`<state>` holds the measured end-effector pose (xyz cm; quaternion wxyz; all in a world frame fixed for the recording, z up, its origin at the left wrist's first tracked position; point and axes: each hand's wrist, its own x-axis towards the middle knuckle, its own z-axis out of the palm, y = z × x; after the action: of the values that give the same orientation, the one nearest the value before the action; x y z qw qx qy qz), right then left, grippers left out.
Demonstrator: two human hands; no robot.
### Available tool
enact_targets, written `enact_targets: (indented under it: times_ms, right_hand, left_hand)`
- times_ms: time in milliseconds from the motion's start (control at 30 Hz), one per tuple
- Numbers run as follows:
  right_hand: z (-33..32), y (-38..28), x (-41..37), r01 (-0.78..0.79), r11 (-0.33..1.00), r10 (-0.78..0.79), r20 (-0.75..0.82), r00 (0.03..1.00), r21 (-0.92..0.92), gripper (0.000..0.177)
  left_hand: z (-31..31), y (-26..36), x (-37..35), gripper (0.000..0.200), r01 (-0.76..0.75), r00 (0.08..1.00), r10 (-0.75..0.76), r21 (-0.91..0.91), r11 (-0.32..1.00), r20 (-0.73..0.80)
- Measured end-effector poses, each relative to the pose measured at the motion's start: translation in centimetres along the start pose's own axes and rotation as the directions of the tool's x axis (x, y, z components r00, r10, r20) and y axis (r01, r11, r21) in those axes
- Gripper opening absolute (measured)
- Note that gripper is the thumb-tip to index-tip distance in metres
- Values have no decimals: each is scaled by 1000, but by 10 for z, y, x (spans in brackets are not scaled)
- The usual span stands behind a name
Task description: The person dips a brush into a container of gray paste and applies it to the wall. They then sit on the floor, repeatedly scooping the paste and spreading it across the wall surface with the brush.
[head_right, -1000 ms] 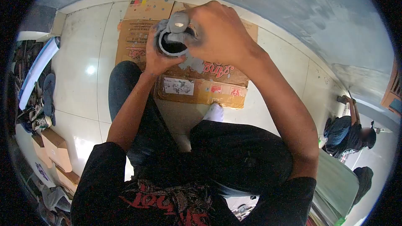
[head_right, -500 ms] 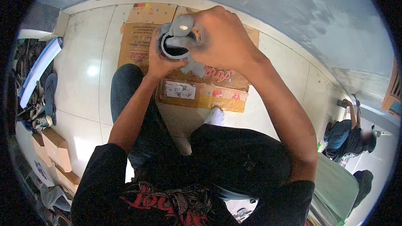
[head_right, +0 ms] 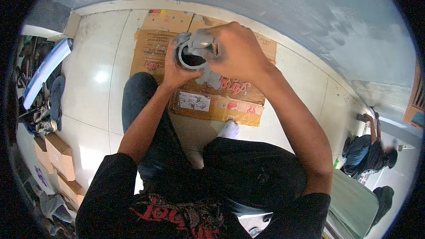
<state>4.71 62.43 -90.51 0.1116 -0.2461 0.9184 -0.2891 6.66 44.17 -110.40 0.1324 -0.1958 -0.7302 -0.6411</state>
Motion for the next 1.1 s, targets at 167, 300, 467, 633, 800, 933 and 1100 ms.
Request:
enact_targets:
  times_ms: [167, 300, 467, 633, 800, 933, 1100]
  right_hand:
    - [14, 7, -4, 98, 991, -100, -10, 995, -92, 34]
    - [2, 0, 2, 36, 993, -30, 56, 998, -108, 38]
    - [23, 22, 1, 123, 989, -130, -87, 988, -76, 35]
    - [6, 5, 1, 88, 988, -93, -31, 995, -127, 34]
    - [16, 14, -1, 96, 987, -108, -87, 990, -129, 33]
    - [14, 26, 3, 153, 981, -158, -32, 987, -119, 30]
    - [-17, 6, 1, 91, 977, -106, -67, 992, -191, 30]
  left_hand:
    - [0, 4, 1, 102, -29, 999, 28, -14, 999, -19]
    - [1, 4, 2, 92, -1, 999, -1, -39, 999, -46]
    - [2, -2, -1, 101, -14, 999, 12, -41, 999, -48]
    - [1, 3, 1, 102, -17, 1000, 17, 21, 1000, -24]
    - [2, 6, 3, 100, -8, 999, 5, -69, 998, -47]
    - [2, 4, 4, 97, 64, 998, -65, -21, 998, -25]
    - [4, 8, 4, 90, 118, 992, -118, -13, 993, -37]
